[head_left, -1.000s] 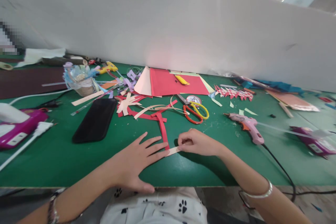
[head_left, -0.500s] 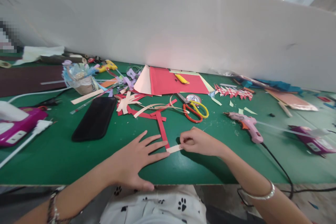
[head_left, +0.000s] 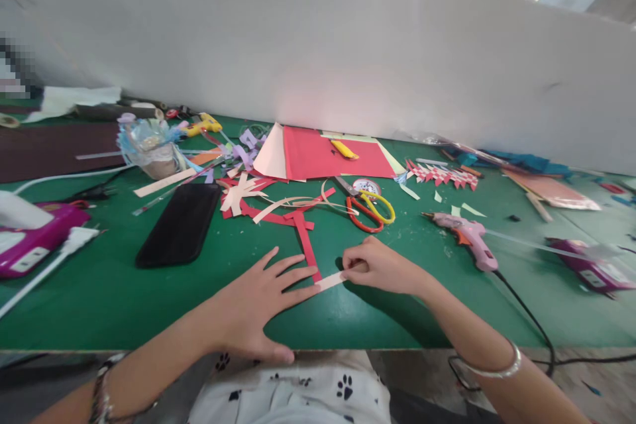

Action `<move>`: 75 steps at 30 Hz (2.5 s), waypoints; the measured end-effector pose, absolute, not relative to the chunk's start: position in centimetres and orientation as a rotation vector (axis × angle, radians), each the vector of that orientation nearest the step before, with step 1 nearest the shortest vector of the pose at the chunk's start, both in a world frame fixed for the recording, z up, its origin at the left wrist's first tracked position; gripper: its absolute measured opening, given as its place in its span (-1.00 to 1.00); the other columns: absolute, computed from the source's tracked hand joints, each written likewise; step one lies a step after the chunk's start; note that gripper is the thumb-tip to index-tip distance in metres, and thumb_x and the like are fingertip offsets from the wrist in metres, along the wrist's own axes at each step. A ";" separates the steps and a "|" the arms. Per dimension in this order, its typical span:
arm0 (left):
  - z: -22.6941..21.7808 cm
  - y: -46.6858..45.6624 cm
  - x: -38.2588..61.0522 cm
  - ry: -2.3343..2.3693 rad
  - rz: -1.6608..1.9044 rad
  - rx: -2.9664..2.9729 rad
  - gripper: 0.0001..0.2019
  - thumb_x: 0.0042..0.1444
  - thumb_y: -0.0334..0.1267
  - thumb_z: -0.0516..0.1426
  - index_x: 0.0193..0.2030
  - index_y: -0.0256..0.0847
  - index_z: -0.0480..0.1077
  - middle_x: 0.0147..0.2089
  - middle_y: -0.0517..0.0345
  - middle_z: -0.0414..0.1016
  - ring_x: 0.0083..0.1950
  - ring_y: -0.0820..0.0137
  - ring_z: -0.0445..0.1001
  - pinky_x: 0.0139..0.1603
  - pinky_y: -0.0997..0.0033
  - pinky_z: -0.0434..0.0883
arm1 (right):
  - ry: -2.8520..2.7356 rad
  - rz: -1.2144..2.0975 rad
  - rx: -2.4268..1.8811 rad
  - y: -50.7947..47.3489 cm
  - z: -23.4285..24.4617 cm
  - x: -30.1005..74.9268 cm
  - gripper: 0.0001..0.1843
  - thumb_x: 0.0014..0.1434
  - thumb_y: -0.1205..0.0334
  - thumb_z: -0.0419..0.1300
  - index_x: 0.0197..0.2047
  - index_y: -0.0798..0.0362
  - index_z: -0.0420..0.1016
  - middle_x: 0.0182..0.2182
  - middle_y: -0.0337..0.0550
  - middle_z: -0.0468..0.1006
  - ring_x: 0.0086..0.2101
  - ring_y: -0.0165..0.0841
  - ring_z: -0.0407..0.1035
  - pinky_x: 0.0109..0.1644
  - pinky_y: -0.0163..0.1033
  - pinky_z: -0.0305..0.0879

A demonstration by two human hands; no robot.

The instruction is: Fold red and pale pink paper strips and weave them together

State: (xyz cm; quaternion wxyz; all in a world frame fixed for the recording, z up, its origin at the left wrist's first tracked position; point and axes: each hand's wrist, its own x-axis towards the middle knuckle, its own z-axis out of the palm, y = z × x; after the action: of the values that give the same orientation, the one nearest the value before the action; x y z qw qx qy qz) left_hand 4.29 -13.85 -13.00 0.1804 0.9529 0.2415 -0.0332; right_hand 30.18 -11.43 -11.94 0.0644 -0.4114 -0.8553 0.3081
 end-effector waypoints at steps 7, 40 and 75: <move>-13.3 -13.9 4.1 0.659 -0.030 2.727 -0.27 -0.01 0.23 -0.02 0.29 0.12 -0.11 0.35 0.17 -0.10 0.30 0.01 -0.07 0.23 -0.21 -0.33 | -2.665 0.747 -1.308 -10.8 -12.3 30.3 -0.79 0.11 0.18 0.11 -0.51 0.09 0.31 -0.72 -0.43 0.27 -0.63 -0.57 0.04 -0.16 -0.26 -0.02; -11.9 -14.6 4.1 0.671 0.009 2.653 -0.34 -0.01 0.16 0.04 0.25 0.12 0.02 0.33 0.17 -0.04 0.31 0.11 -0.04 0.27 -0.14 -0.28 | -1.680 1.042 -1.093 -2.2 -10.3 27.3 -0.69 -0.10 0.26 0.17 -0.28 0.02 0.13 -0.54 -0.42 0.25 -0.53 -0.50 0.22 -0.40 -0.34 0.19; -13.2 -5.8 5.5 1.516 0.455 2.735 -0.55 0.17 -0.01 -0.15 -0.08 -0.29 0.36 0.23 -0.16 0.10 0.25 0.10 0.04 0.22 -0.03 -0.05 | -2.515 0.270 -1.106 -12.7 -13.1 27.1 -0.64 0.18 0.47 -0.10 -0.10 0.04 0.42 -0.34 -0.11 0.40 -0.32 -0.38 0.31 -0.26 -0.33 0.25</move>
State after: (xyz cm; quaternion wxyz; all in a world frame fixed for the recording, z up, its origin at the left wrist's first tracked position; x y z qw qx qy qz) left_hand 5.46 -5.81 -13.17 -0.0090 0.8655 0.4798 0.1439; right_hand 27.14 -12.67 -13.13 0.1892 -0.3933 -0.8946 0.0962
